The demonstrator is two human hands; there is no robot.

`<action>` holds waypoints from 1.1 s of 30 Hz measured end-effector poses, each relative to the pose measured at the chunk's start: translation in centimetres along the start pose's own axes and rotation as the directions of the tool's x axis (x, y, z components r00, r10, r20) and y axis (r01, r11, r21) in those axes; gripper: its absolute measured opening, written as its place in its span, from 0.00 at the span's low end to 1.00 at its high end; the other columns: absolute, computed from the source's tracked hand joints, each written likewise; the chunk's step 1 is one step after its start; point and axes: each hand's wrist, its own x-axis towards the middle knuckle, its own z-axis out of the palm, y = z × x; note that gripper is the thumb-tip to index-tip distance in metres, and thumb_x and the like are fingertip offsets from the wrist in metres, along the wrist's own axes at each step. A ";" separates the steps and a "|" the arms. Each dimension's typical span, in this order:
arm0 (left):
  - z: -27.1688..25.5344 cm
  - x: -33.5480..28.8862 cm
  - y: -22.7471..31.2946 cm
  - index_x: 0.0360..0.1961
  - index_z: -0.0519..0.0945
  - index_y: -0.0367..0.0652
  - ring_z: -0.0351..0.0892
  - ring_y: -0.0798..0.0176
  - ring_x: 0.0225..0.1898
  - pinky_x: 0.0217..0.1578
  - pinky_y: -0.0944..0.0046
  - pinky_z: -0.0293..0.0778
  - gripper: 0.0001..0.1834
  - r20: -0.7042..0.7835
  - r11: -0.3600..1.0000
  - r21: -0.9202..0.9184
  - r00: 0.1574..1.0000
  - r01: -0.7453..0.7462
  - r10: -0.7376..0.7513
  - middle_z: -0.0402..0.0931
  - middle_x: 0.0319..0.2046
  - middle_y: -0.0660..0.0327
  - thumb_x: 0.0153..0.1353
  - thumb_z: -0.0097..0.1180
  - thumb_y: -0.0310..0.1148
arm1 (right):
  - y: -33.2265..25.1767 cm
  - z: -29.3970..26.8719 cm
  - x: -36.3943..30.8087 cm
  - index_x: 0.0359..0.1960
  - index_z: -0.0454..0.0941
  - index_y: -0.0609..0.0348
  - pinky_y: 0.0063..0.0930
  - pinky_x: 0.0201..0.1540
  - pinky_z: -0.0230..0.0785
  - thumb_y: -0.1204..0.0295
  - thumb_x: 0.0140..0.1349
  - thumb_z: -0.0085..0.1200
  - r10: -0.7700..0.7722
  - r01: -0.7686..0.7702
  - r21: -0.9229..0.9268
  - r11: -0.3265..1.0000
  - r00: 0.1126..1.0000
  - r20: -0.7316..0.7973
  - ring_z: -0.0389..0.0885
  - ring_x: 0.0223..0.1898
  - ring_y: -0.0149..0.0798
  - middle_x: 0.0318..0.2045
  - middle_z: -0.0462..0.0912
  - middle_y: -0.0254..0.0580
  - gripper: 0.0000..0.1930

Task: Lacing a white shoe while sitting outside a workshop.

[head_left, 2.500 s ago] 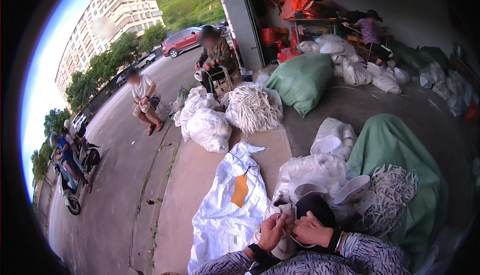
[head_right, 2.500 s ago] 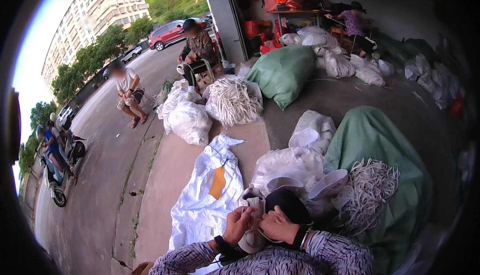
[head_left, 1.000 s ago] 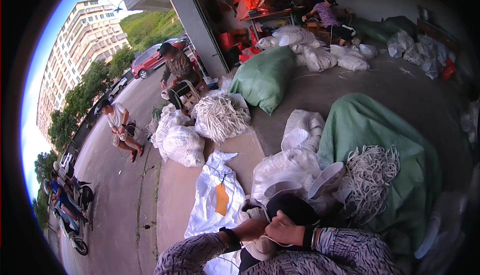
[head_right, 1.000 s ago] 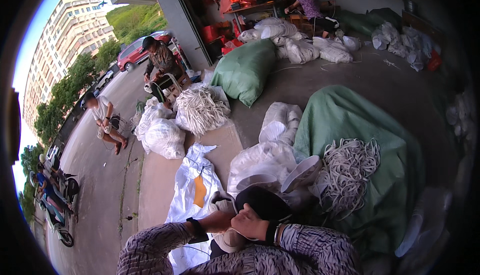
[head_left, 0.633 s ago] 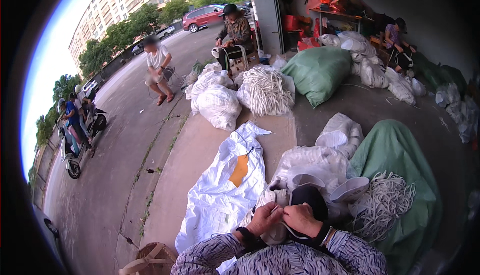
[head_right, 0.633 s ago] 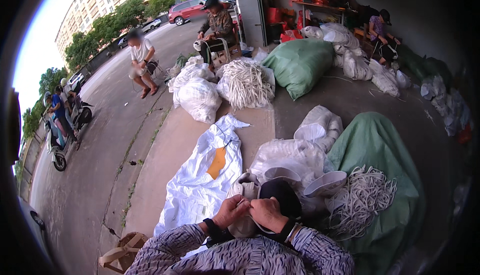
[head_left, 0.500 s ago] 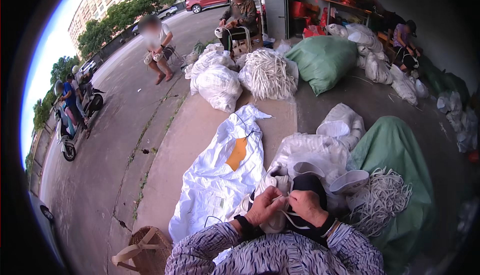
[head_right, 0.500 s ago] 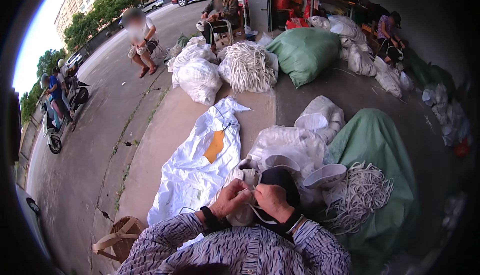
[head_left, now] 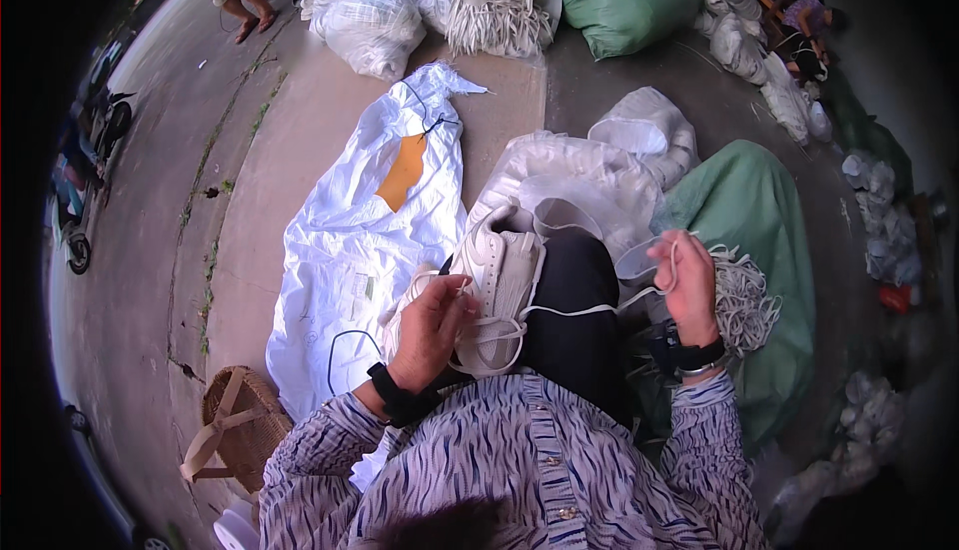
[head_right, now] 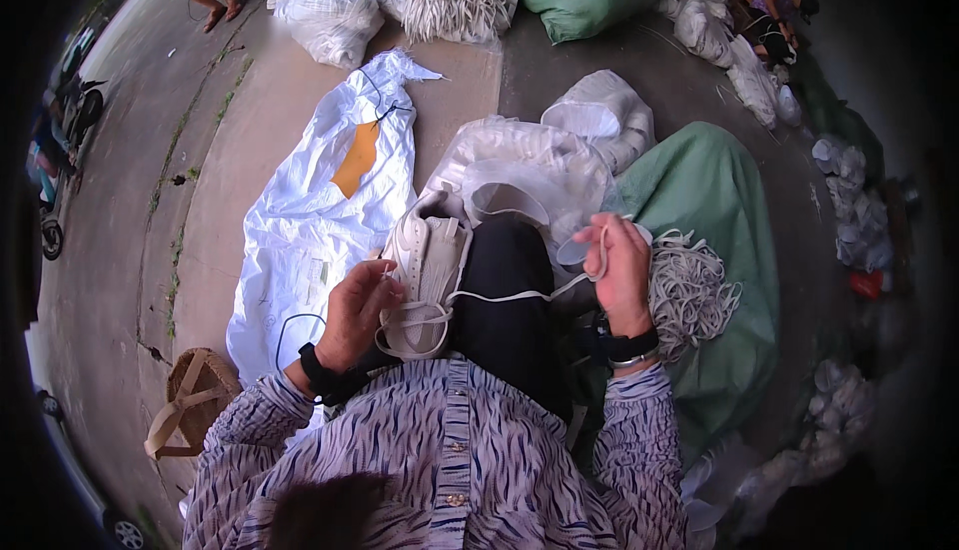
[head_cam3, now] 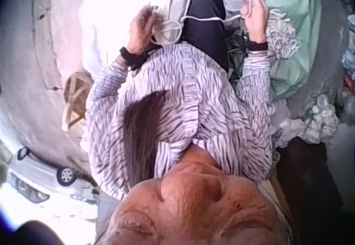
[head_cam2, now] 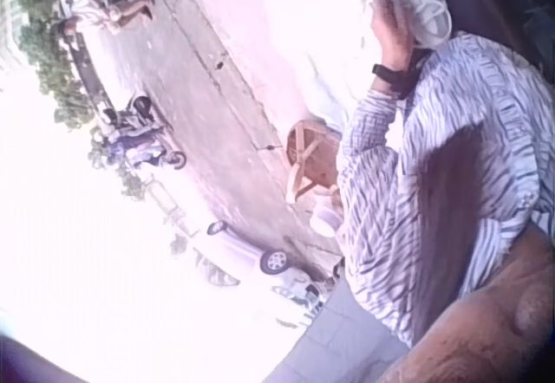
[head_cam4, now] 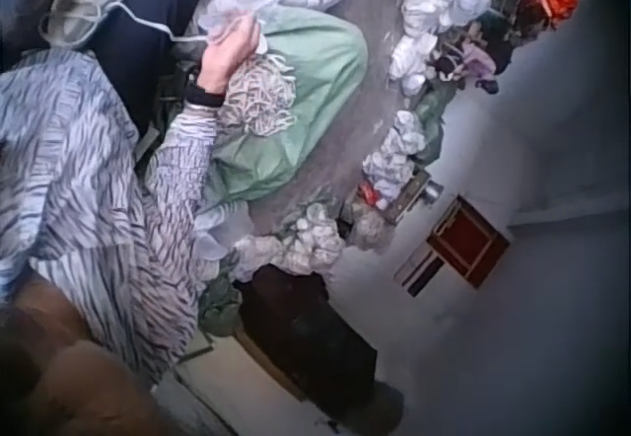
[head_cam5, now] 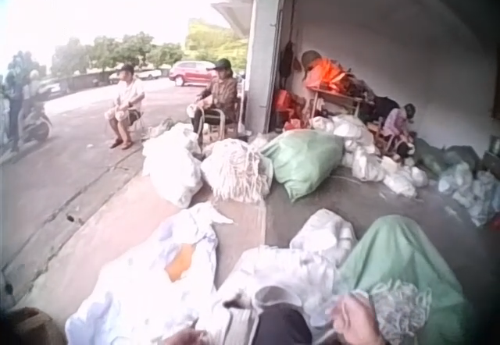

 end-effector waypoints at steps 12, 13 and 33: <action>-2.8 -0.3 0.1 0.34 0.77 0.36 0.71 0.75 0.25 0.28 0.73 0.69 0.09 0.295 0.987 0.151 0.951 0.050 -0.093 0.75 0.23 0.67 0.61 0.54 0.32 | -0.1 11.7 -4.0 0.30 0.75 0.67 0.20 0.19 0.65 0.70 0.61 0.44 0.581 -0.063 -0.762 0.645 0.689 0.434 0.76 0.15 0.30 0.23 0.77 0.39 0.11; -2.8 -0.2 0.0 0.34 0.77 0.36 0.71 0.75 0.25 0.28 0.73 0.69 0.09 0.291 0.988 0.148 0.952 0.054 -0.096 0.75 0.23 0.67 0.61 0.54 0.32 | -0.6 11.1 -3.4 0.31 0.76 0.65 0.19 0.19 0.64 0.70 0.61 0.44 0.485 -0.078 -0.743 0.665 0.802 0.350 0.74 0.14 0.28 0.24 0.79 0.37 0.11; -2.1 -2.0 -1.0 0.33 0.79 0.35 0.73 0.77 0.27 0.30 0.76 0.71 0.06 0.208 0.980 0.002 0.959 0.198 -0.194 0.76 0.25 0.67 0.58 0.57 0.27 | 6.5 16.9 -1.0 0.29 0.77 0.66 0.16 0.19 0.60 0.72 0.58 0.51 0.088 0.275 -0.608 0.745 0.863 0.498 0.67 0.19 0.17 0.18 0.75 0.30 0.08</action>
